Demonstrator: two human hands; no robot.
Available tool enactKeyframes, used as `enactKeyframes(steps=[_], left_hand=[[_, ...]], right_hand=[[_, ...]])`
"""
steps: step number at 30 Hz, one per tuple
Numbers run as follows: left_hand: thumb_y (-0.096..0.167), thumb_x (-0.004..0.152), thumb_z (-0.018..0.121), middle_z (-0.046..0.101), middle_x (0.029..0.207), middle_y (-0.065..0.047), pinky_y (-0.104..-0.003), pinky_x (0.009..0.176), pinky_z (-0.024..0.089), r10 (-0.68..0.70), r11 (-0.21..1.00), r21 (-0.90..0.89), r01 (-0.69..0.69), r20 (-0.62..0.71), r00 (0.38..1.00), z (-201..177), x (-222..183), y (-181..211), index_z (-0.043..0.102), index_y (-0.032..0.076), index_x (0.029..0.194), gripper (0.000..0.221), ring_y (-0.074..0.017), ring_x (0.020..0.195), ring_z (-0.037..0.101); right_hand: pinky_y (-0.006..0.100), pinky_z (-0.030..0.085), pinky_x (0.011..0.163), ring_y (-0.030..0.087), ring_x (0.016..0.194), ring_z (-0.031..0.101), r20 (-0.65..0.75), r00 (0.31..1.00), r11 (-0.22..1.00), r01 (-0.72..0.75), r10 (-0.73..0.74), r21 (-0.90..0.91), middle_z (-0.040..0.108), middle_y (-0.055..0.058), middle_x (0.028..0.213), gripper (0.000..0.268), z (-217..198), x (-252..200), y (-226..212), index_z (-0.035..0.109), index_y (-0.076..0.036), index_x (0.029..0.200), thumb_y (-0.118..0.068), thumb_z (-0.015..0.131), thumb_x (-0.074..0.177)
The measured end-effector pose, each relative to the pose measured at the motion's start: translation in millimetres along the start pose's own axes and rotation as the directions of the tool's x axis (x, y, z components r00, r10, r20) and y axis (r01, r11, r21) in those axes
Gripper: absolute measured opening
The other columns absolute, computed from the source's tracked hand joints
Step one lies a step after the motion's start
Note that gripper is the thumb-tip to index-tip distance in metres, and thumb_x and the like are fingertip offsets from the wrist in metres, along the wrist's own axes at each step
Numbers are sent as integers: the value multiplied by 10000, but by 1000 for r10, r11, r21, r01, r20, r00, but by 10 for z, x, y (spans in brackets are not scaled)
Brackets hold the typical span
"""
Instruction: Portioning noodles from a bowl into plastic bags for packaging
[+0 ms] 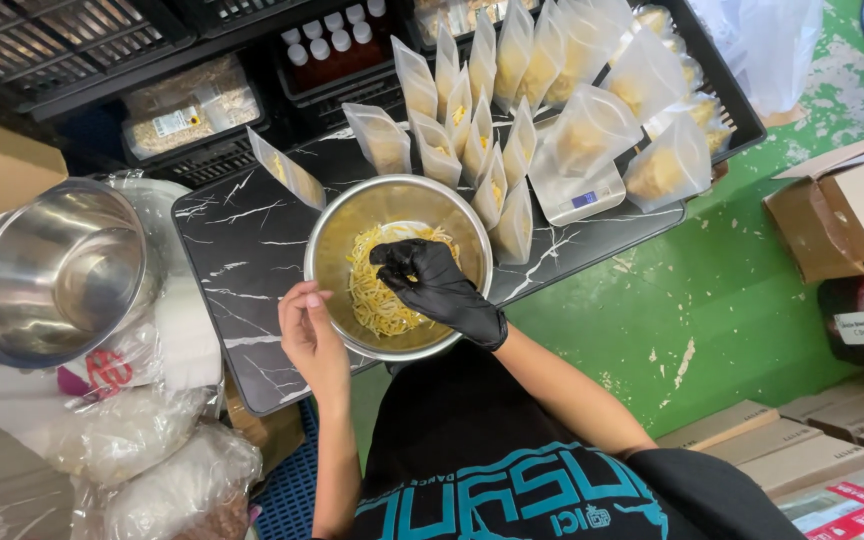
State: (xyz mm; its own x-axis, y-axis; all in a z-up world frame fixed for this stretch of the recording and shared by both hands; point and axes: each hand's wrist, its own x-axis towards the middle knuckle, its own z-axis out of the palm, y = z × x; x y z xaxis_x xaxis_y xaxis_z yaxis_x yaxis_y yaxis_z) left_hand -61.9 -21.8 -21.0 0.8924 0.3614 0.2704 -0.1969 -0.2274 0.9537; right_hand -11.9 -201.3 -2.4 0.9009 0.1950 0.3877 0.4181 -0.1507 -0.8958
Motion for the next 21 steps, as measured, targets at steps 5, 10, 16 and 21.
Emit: enactKeyframes(steps=[5, 10, 16, 21], left_hand=[[158, 1083, 570, 614, 1134, -137, -442, 1006, 490, 8, 1000, -17, -7, 10, 1000, 0, 1, 15, 643, 18, 865, 268, -229, 1120, 614], [109, 1029, 640, 605, 1145, -123, -419, 993, 496, 14, 1000, -7, -14, 4, 1000, 34, -37, 27, 686, 29, 942, 127, -226, 1114, 607], [43, 964, 698, 592, 1141, -110, -431, 962, 500, -4, 999, 45, 4, 4, 1000, 72, -84, 22, 722, 49, 1060, 99, -235, 1106, 591], [48, 930, 736, 621, 1114, -107, -414, 921, 507, -8, 997, 71, 8, -6, 1000, 84, -103, -94, 733, 58, 1051, 122, -217, 1048, 607]], right_hand=[[342, 604, 759, 304, 873, 762, 56, 988, 989, -144, 142, 27, 759, 164, 852, 83, 44, -67, 187, 747, -42, 947, -69, 673, 918], [339, 601, 772, 279, 872, 761, 27, 974, 974, -227, 226, 12, 765, 142, 865, 102, 92, -165, 230, 762, -82, 948, -165, 707, 924], [379, 583, 911, 235, 1039, 682, 14, 897, 704, -356, 442, 614, 761, 153, 1065, 168, 125, -189, 249, 745, -17, 1053, -64, 591, 1005], [465, 635, 849, 397, 1011, 739, -6, 893, 721, -359, 450, 592, 761, 261, 1038, 204, 152, -216, 520, 753, 49, 1044, 91, 770, 845]])
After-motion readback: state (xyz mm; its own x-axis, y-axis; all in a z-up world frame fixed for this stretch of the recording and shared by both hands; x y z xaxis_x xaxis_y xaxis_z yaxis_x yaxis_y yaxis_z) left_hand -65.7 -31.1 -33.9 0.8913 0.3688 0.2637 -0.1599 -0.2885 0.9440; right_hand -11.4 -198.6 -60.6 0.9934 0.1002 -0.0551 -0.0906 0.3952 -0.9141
